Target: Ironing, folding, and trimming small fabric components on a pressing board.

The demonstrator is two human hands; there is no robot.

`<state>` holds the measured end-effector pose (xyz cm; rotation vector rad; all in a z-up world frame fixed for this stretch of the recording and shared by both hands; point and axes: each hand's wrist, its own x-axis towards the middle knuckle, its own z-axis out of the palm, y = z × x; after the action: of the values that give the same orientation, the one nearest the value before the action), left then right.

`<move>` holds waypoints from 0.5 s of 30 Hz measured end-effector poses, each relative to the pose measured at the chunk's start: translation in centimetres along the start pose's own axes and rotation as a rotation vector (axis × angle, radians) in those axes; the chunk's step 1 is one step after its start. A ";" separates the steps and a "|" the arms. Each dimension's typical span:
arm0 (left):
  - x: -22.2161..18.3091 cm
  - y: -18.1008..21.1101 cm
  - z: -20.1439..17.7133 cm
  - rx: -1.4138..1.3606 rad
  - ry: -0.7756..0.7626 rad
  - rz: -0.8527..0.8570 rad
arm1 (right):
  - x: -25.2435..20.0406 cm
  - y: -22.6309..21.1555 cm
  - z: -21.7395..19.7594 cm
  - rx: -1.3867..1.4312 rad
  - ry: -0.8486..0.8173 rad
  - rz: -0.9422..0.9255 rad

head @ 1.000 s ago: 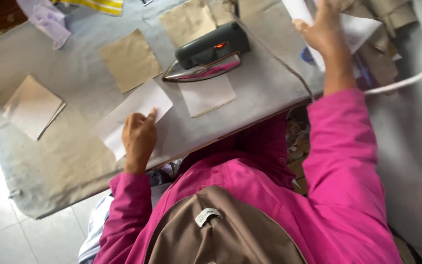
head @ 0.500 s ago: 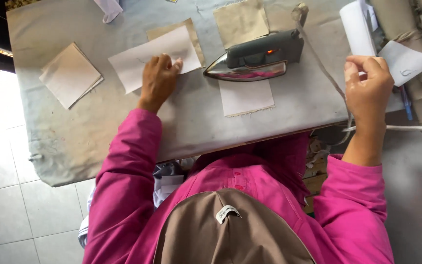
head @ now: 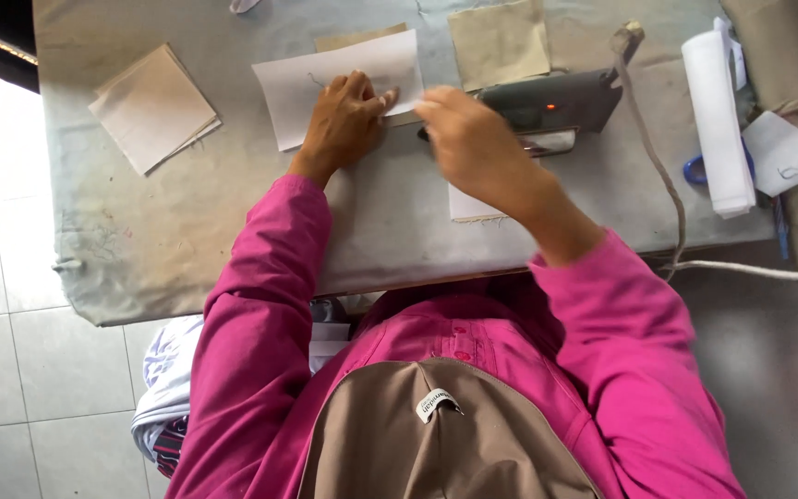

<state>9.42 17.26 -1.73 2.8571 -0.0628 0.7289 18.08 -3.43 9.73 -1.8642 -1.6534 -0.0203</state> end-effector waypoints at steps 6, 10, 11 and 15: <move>-0.6 -1.2 -2.3 -0.222 -0.235 -0.248 | 7.6 6.4 10.4 -0.118 -0.419 0.290; -3.3 -4.1 -2.5 0.054 -0.279 -0.371 | 8.4 8.7 11.9 -0.155 -0.461 0.203; -3.9 -4.4 -3.1 0.052 -0.278 -0.383 | 8.8 8.4 11.5 -0.154 -0.471 0.196; -5.1 -5.0 -5.5 0.031 -0.295 -0.439 | 10.1 7.1 10.0 -0.120 -0.651 0.379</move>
<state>2.80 23.20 -0.33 2.8281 0.5196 0.2221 22.64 10.13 2.77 -2.4127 -1.6795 0.7294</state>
